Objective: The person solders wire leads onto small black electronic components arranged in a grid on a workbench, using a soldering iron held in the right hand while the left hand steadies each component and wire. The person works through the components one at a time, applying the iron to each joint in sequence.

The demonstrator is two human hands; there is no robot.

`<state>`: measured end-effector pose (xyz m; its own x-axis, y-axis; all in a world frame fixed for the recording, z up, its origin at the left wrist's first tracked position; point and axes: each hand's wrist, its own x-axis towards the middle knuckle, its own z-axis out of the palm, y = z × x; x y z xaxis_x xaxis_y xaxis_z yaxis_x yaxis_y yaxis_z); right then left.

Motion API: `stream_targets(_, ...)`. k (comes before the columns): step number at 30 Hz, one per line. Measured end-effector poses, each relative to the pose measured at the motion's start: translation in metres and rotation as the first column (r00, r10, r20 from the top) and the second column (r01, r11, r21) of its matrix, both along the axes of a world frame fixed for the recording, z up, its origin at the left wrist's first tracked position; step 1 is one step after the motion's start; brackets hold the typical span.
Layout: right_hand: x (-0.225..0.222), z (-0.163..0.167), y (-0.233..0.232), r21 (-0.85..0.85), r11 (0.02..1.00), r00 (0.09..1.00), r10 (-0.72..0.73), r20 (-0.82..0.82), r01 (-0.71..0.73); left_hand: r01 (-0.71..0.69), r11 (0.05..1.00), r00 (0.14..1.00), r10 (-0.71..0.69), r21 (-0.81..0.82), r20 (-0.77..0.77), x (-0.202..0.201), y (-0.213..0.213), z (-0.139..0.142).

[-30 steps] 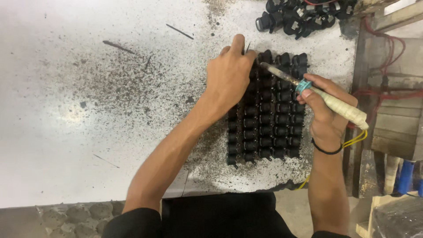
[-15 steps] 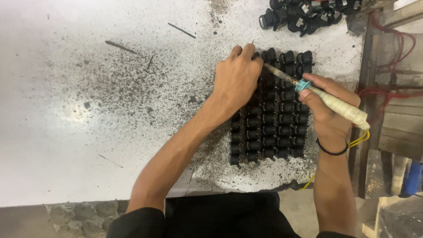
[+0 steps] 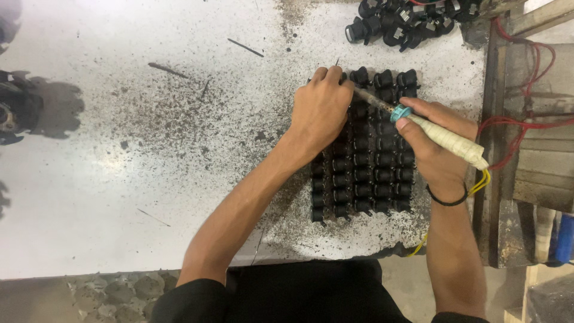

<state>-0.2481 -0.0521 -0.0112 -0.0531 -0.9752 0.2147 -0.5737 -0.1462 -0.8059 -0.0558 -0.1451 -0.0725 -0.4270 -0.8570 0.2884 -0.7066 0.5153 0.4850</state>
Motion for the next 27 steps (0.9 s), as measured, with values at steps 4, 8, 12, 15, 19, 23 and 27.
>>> stream_targets(4,-0.005,0.006,0.01,0.052,0.995,0.983,-0.091,0.162,0.083,-0.04,0.973,0.997,0.054,0.229,-0.056,0.022,0.005,0.033)
stream_targets(8,-0.003,-0.004,0.021,0.018,0.985,0.836,-0.157,0.525,0.173,-0.09,0.996,0.956,0.094,0.03,-0.279,0.058,0.012,0.046)
stream_targets(12,0.004,-0.014,0.024,0.03,0.988,0.916,-0.151,0.371,0.151,-0.163,0.978,0.976,0.141,-0.132,-0.164,0.063,0.014,0.026)
stream_targets(15,0.008,-0.01,0.021,0.026,0.994,0.939,-0.108,0.326,0.105,-0.17,0.985,0.974,0.165,-0.015,-0.158,0.061,0.015,0.009)
stream_targets(19,0.02,-0.006,0.017,0.052,0.996,0.967,-0.08,0.242,0.069,-0.154,0.988,0.974,0.154,0.013,-0.164,0.061,0.015,-0.002)
stream_targets(23,0.029,-0.008,0.013,0.058,0.997,0.98,-0.065,0.189,0.055,-0.163,0.986,0.969,0.158,-0.014,-0.187,0.063,0.013,-0.006)
stream_targets(27,0.031,-0.01,0.008,0.105,0.993,0.97,-0.078,0.231,0.055,-0.111,0.993,0.982,0.115,0.037,-0.151,0.062,0.013,-0.009)
